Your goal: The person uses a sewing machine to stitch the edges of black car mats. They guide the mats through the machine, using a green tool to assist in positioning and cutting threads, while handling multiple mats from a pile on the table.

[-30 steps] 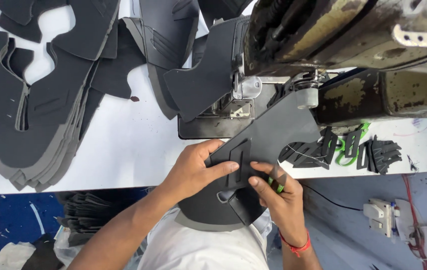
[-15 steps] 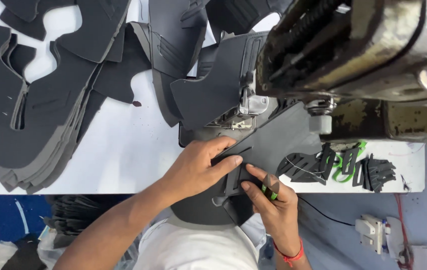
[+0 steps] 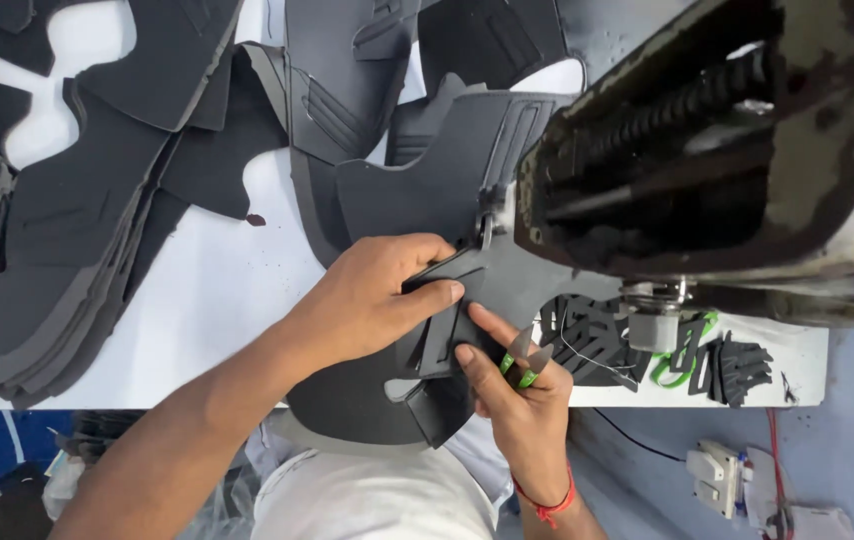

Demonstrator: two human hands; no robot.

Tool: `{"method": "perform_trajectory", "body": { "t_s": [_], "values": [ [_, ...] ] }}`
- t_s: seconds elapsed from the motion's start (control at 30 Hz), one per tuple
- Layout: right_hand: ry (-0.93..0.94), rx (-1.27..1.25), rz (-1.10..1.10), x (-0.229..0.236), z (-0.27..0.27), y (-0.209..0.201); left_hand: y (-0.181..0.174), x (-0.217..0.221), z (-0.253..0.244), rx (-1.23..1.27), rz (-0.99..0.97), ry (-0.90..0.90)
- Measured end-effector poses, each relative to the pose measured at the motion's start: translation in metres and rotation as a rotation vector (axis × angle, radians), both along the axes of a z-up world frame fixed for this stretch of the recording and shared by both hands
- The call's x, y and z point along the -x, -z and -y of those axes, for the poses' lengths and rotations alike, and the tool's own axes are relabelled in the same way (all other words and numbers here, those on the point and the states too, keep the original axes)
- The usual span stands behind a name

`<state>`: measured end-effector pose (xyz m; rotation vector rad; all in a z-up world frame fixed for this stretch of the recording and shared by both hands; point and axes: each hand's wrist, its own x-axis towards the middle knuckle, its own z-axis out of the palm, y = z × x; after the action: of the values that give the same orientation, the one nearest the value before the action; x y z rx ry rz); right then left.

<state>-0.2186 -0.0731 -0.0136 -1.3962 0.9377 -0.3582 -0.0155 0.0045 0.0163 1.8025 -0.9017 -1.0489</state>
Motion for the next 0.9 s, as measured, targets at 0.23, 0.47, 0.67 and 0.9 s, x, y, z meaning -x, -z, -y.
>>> {"method": "perform_trajectory", "body": {
  "t_s": [0.23, 0.47, 0.67, 0.9],
  "values": [
    [0.030, -0.017, 0.038, -0.011, 0.006, -0.002, 0.017, -0.011, 0.010, 0.108, 0.011, 0.006],
    [0.013, -0.005, 0.066, -0.020, 0.020, -0.006, 0.018, -0.014, 0.018, 0.164, 0.121, -0.050],
    [0.012, 0.041, 0.075, -0.022, 0.024, -0.003, 0.004, -0.001, 0.013, 0.172, 0.376, -0.016],
    [0.117, 0.035, 0.134, -0.027, 0.014, -0.003, -0.011, -0.014, 0.021, -0.051, 0.200, 0.018]
  ]
}}
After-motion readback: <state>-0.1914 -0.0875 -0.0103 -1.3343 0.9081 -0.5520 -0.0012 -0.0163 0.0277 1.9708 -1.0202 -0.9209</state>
